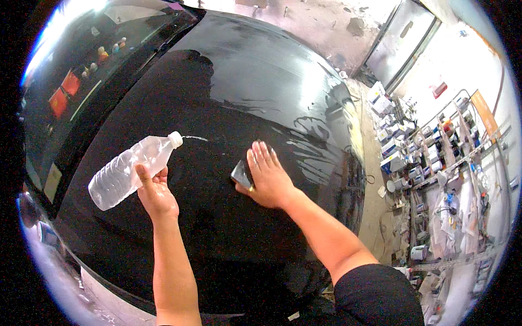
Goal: The person wet sands a black car hood using a sanding block and sandpaper while spraying water from a plastic bottle onto the surface.
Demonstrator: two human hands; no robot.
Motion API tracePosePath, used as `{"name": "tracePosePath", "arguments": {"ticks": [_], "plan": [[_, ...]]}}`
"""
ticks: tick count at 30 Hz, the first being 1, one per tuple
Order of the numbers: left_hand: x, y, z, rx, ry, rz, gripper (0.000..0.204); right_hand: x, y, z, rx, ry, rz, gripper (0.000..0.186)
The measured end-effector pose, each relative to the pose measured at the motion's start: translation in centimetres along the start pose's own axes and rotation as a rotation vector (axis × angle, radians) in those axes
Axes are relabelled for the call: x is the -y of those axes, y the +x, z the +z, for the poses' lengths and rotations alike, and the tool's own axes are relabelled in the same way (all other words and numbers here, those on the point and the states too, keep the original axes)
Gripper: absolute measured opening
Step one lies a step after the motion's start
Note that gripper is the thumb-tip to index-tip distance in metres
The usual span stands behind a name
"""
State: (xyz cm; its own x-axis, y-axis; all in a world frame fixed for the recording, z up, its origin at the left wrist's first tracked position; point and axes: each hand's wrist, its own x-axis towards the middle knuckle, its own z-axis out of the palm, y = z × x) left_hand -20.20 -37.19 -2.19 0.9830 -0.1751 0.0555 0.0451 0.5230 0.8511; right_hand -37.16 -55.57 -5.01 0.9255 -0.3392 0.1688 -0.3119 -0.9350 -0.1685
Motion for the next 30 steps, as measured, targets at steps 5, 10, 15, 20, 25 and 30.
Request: {"name": "tracePosePath", "arguments": {"ticks": [5,10,15,20,25,30], "plan": [[0.4,-0.1,-0.1,0.003,0.007,0.057,0.078,3.5,14.3,-0.3,0.025,0.087,-0.019,0.086],[0.2,0.5,-1.3,-0.01,-0.021,0.065,0.078,5.7,16.3,1.5,0.004,0.082,-0.144,0.085],[0.5,-0.2,0.5,-0.032,-0.027,0.038,0.077,-3.3,4.7,0.9,-0.17,-0.072,-0.008,0.077],[0.9,0.0,0.4,-0.019,-0.054,0.023,0.077,1.9,14.8,0.9,-0.138,0.083,-0.133,0.075],[0.5,0.1,-0.1,-0.039,-0.036,0.038,0.079,4.7,19.5,0.8,0.084,0.061,-0.099,0.092],[-0.3,0.2,-0.6,-0.012,0.02,0.054,0.079,-3.3,7.3,-0.5,0.075,0.073,0.118,0.089]]}}
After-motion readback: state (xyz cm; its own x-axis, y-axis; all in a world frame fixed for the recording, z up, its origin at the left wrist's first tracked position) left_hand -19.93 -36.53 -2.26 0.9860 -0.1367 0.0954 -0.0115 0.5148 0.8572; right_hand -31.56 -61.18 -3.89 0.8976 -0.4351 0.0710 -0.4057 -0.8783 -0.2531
